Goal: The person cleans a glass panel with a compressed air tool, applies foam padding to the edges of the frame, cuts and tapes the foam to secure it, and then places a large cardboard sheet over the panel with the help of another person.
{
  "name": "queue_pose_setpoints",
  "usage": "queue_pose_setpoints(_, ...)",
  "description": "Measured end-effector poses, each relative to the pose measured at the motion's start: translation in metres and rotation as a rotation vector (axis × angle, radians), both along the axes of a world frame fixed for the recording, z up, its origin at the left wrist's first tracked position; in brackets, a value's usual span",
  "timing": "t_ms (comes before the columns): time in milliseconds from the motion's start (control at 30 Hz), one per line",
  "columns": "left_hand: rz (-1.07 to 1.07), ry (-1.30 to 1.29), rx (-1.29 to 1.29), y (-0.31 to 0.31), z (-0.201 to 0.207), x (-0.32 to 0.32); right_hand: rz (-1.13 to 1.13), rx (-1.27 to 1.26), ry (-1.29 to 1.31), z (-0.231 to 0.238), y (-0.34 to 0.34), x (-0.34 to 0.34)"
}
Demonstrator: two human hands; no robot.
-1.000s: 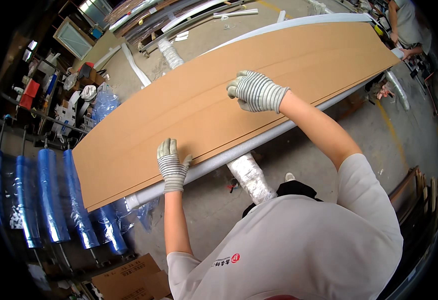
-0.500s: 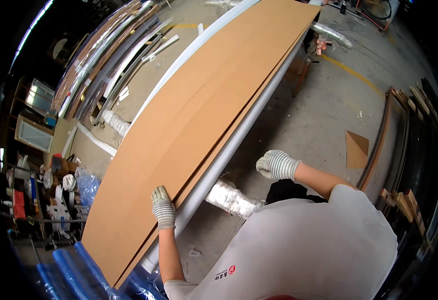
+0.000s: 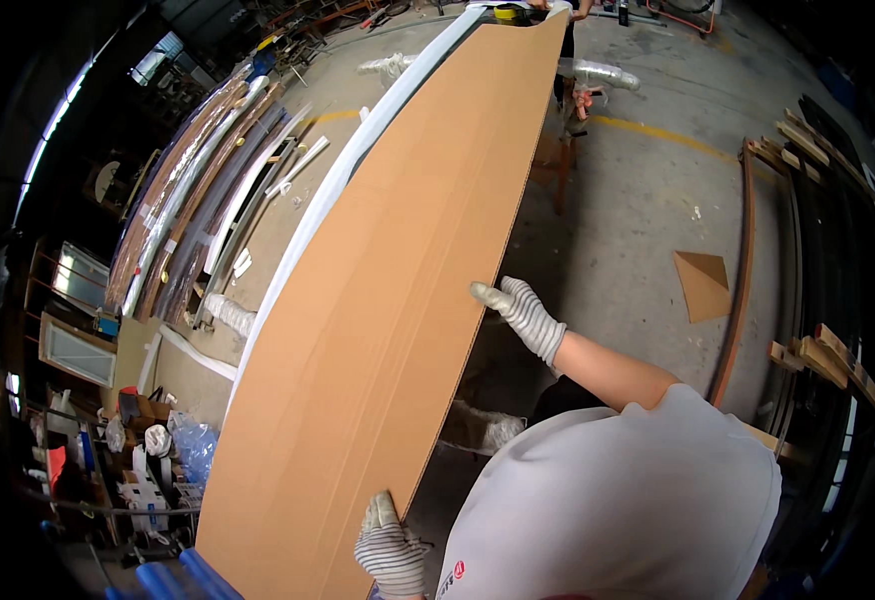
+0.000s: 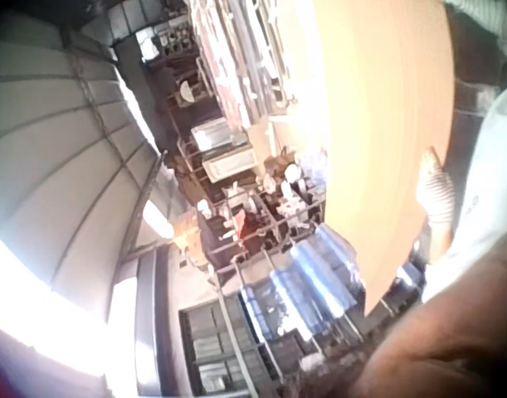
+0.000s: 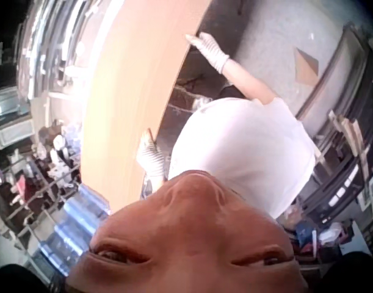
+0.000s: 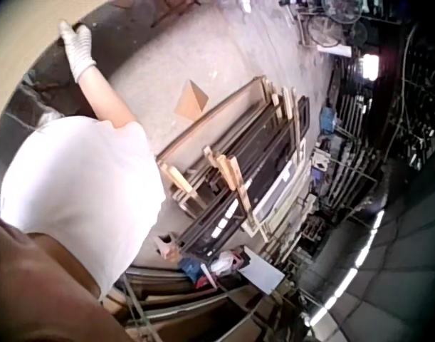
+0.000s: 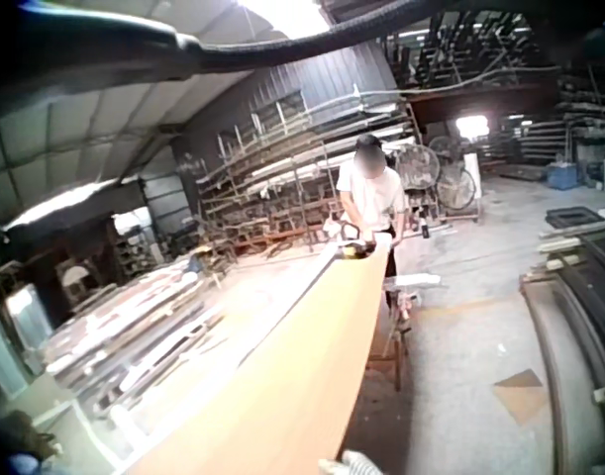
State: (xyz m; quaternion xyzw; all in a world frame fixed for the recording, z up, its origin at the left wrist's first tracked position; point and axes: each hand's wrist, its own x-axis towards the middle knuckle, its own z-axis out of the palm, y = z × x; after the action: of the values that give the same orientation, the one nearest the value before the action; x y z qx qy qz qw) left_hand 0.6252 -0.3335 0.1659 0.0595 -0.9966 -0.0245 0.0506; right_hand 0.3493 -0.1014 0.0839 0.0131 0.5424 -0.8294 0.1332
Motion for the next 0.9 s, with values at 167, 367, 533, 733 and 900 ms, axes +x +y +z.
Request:
queue_pose_setpoints(167,-0.041,0.223,0.024,0.020,-0.037,0.017,0.001,0.114,0.102,-0.029,0.013,-0.021)
queue_pose_setpoints(367,0.053,0.126,0.162,0.051,0.000,0.056,-0.068,0.021,0.056,-0.013,0.059,0.013)
queue_pose_setpoints(533,0.148,-0.226,0.184,0.033,0.009,0.090,-0.218,0.150,-0.028,-0.011,0.143,0.013)
queue_pose_setpoints(733,0.368,-0.405,0.035,0.008,0.015,0.129,-0.463,0.192,-0.002,-0.028,0.225,-0.034)
queue_pose_setpoints(900,0.358,-0.368,-0.024,0.025,-0.001,0.139,-0.547,0.188,-0.020,-0.060,0.289,-0.054)
